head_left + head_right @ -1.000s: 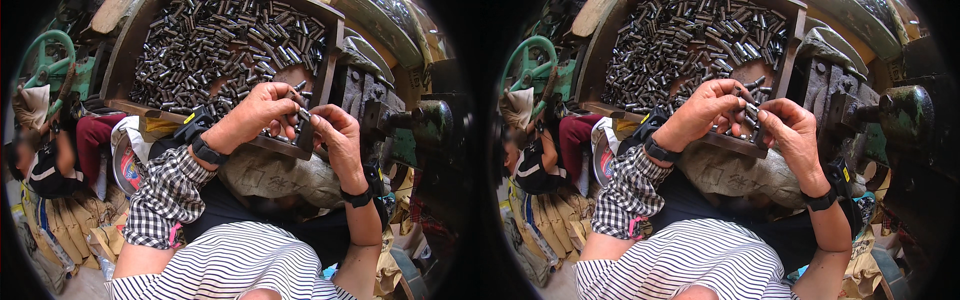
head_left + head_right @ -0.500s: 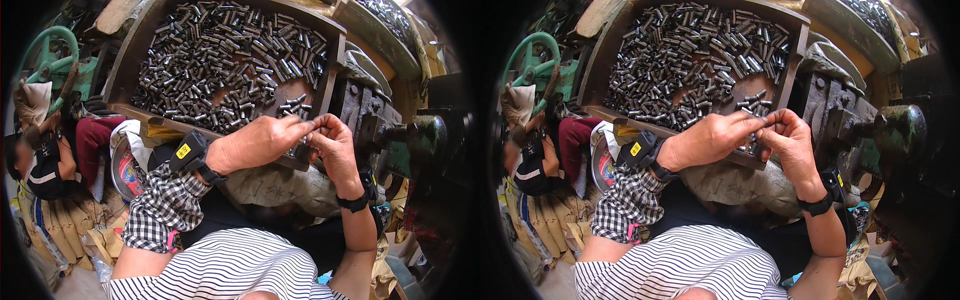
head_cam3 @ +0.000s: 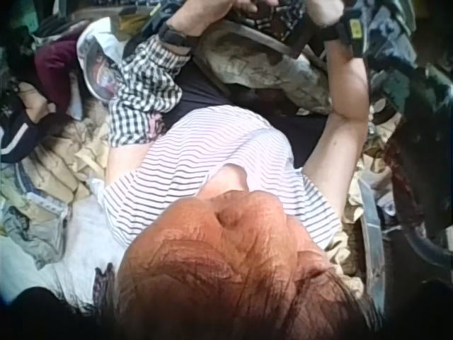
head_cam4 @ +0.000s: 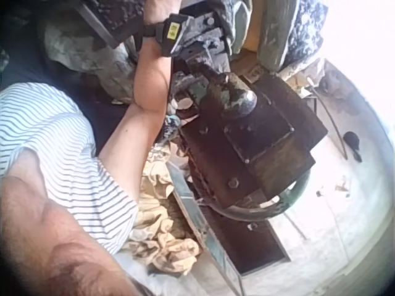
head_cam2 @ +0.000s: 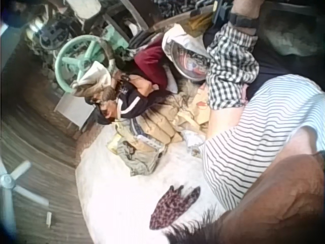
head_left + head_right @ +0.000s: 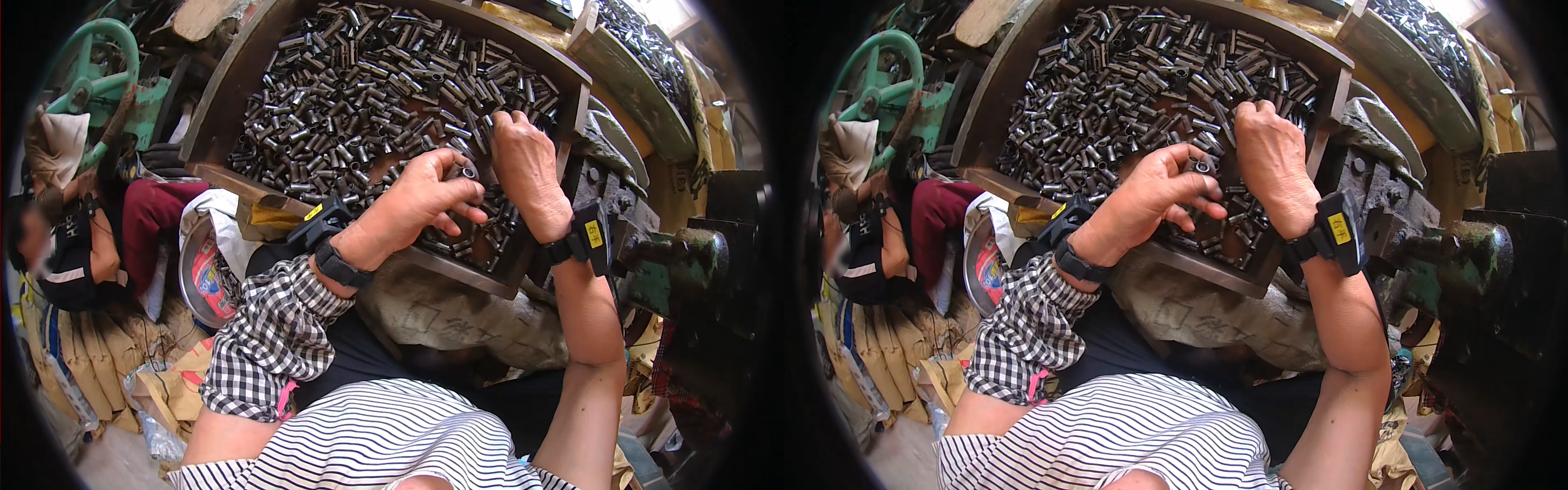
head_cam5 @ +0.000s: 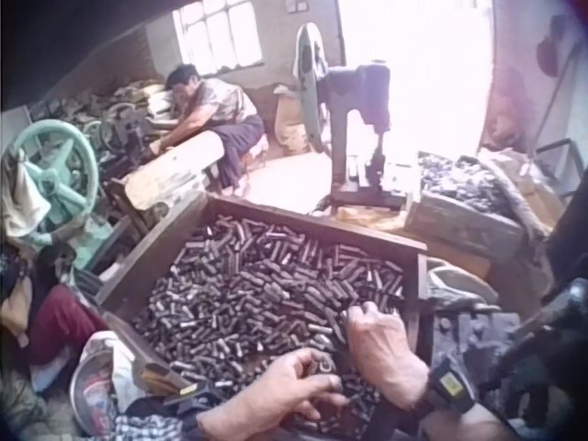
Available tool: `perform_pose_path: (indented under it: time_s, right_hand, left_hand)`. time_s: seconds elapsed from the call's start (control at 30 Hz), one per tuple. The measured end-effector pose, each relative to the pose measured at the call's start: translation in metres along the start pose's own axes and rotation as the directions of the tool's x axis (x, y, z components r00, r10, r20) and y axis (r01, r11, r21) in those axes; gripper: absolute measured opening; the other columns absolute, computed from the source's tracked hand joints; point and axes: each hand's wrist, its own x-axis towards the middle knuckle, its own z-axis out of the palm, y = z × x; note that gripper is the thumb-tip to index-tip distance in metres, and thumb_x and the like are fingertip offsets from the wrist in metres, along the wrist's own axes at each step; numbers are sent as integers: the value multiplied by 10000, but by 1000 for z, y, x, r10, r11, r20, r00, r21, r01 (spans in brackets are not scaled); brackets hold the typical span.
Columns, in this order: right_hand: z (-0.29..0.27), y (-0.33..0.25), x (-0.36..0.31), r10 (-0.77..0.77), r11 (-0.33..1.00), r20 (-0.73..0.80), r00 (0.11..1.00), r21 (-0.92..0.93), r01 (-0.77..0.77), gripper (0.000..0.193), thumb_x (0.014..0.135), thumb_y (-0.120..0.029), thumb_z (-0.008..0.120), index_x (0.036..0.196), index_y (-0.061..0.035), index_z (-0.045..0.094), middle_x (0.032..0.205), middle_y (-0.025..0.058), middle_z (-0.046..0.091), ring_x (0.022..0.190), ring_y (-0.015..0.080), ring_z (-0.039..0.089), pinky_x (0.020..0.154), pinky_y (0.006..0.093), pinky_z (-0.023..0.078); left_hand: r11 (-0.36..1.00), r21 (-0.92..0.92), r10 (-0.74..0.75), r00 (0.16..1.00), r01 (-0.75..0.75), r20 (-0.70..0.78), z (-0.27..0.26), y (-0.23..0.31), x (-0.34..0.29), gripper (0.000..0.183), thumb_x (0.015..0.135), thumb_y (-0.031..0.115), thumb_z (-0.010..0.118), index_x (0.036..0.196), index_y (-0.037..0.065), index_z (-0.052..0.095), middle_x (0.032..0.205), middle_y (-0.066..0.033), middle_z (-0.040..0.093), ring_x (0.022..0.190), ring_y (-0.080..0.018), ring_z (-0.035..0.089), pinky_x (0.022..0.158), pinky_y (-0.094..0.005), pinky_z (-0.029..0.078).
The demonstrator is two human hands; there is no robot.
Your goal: Operating a press machine to insert or process small metal cylinders/components.
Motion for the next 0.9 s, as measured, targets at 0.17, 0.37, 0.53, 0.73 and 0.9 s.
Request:
perform_pose_path:
  time_s: [0.17, 0.37, 0.53, 0.73, 0.9]
  right_hand:
    - [4, -10, 3, 19, 996, 38, 999, -86, -16, 49, 763, -38, 564, 806, -15, 564, 829, 175, 601, 731, 343, 647, 615, 396, 526]
    - [-8, 1, -10, 148, 914, -71, 986, 391, -109, 195, 757, -170, 645, 857, -12, 590, 848, 178, 604, 815, 358, 604, 711, 427, 470]
    - [-42, -1, -58, 278, 673, 104, 955, 689, -271, 183, 733, -128, 683, 811, 12, 594, 703, 108, 599, 605, 198, 569, 588, 308, 457]
    - [-55, -11, -116, 367, 567, 118, 922, 758, -323, 159, 737, -38, 678, 850, 11, 577, 657, 49, 565, 528, 69, 485, 493, 235, 397]
    - [-64, -19, -120, 326, 581, 139, 935, 751, -314, 267, 768, 7, 623, 1032, -12, 583, 646, 41, 555, 506, 69, 486, 475, 237, 393]
  left_hand:
    - [583, 765, 360, 931, -274, 59, 1, -10, 1, 135, 780, 85, 630, 871, -3, 582, 713, -88, 616, 664, -202, 646, 534, -334, 479]
    - [65, 966, 390, 898, -249, 206, 9, -16, -1, 207, 742, 183, 662, 822, 4, 593, 761, -172, 609, 747, -361, 608, 650, -439, 485]
    - [-102, 966, 286, 923, -238, 257, 14, -25, 8, 202, 727, 194, 678, 780, 25, 582, 743, -161, 612, 731, -356, 617, 644, -443, 496]
    - [-118, 963, 320, 909, -241, 267, 13, -24, 11, 120, 708, 126, 598, 754, 20, 567, 722, -156, 618, 717, -351, 623, 631, -455, 499]
    - [-166, 956, 287, 916, -240, 280, 17, -27, 14, 194, 745, 186, 644, 767, 20, 545, 712, -145, 613, 714, -340, 624, 618, -452, 497]
